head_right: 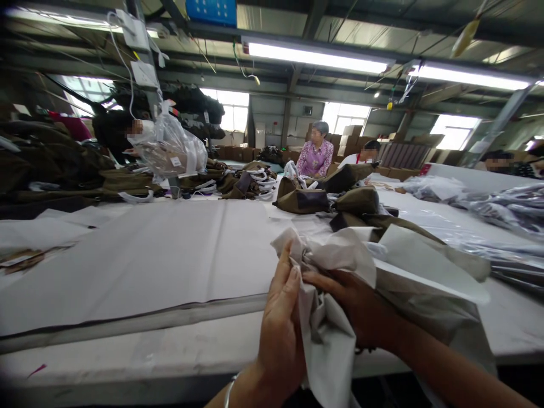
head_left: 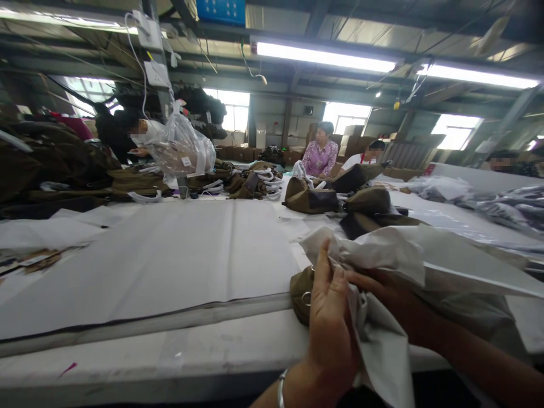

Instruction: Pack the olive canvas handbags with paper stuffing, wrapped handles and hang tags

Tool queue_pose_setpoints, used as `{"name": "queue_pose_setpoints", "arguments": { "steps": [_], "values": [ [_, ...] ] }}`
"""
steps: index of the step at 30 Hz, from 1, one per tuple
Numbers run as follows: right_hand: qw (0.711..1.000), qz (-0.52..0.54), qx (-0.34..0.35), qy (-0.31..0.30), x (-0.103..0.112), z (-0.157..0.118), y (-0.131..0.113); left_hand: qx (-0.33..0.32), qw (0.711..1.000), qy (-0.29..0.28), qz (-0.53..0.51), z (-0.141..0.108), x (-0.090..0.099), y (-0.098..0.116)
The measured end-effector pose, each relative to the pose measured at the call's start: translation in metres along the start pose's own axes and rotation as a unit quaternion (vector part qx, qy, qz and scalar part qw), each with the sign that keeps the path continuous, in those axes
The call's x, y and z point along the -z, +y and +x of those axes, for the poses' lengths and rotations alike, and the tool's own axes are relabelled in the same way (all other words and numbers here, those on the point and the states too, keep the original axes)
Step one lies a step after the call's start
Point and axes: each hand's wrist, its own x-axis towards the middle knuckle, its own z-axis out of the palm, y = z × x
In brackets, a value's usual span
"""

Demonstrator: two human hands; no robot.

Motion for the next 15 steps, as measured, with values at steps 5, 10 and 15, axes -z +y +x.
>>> {"name": "queue_pose_setpoints", "arguments": {
  "steps": [5,10,15],
  "values": [
    [0.976,0.032,-0.138,0.163,0.003,-0.012,0.007,-0.153,0.956,0.032,0.247,-0.012,0.050,-0.003],
    [0.966,0.063,-0.152,0.201,0.013,0.000,-0.007,-0.208,0.736,-0.220,0.606,-0.024,0.090,-0.009],
    [0.971,-0.009,-0.148,0.186,0.006,-0.008,0.004,-0.201,0.526,-0.322,0.761,-0.006,0.086,-0.004]
  ]
}}
